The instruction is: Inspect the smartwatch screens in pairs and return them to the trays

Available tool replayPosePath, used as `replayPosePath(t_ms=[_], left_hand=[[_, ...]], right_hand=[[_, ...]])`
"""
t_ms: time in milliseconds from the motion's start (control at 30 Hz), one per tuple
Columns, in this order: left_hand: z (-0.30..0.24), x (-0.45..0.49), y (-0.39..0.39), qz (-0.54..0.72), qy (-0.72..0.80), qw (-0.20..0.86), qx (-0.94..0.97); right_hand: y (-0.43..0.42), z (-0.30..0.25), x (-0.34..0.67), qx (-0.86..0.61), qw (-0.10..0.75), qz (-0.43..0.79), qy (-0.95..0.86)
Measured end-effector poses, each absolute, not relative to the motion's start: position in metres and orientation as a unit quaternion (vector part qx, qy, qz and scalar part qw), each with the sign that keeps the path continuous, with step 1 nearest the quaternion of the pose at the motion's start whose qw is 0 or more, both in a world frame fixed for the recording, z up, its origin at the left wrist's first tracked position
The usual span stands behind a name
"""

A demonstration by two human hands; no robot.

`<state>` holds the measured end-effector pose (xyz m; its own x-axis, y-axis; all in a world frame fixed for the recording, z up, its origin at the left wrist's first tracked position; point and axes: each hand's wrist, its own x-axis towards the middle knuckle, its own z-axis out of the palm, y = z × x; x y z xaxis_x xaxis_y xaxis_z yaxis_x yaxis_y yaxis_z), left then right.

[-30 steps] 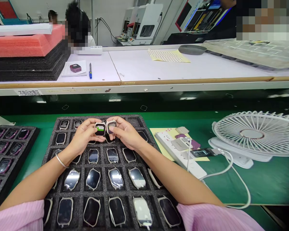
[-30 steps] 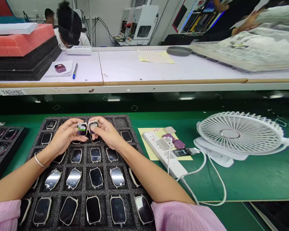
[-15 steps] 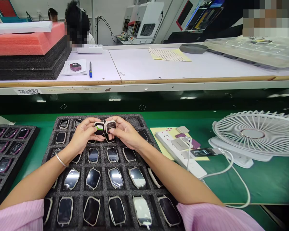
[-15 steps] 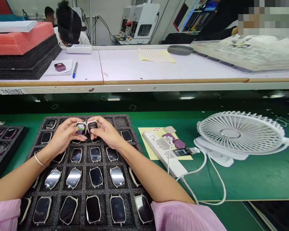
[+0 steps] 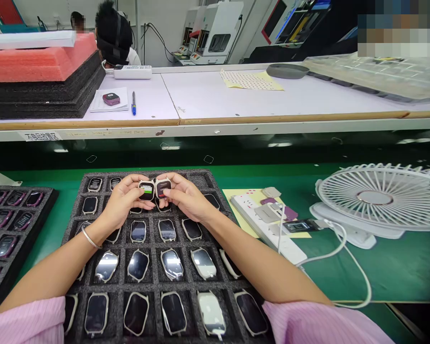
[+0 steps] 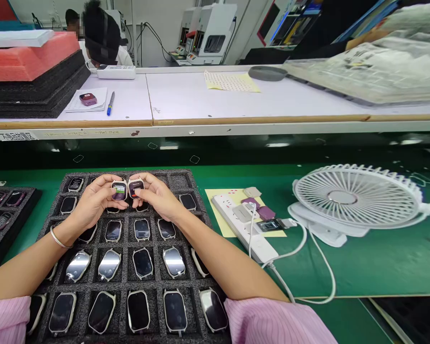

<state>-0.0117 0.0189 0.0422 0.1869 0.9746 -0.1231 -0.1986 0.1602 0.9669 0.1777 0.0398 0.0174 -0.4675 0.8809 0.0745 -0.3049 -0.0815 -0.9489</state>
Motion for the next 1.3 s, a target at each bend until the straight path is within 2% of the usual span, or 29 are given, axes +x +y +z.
replayPosePath(t_ms=[933, 1100, 1200, 1300], left_hand=[[0.039, -0.014, 0.021, 0.463, 0.436, 0.62, 0.46], [0.049, -0.01, 0.015, 0.48, 0.413, 0.615, 0.47], [0.07, -0.008, -0.015, 0.455, 0.321, 0.67, 0.491], [0.093, -0.012, -0.056, 0.306, 0.193, 0.795, 0.487]], right_hand=[[0.039, 0.016, 0.178, -0.27, 0.433, 0.67, -0.539], [0.042, 0.013, 0.18, -0.271, 0.458, 0.664, -0.525], [0.045, 0.013, 0.18, -0.266, 0.472, 0.668, -0.511], [0.041, 0.017, 0.178, -0.262, 0.462, 0.679, -0.507]])
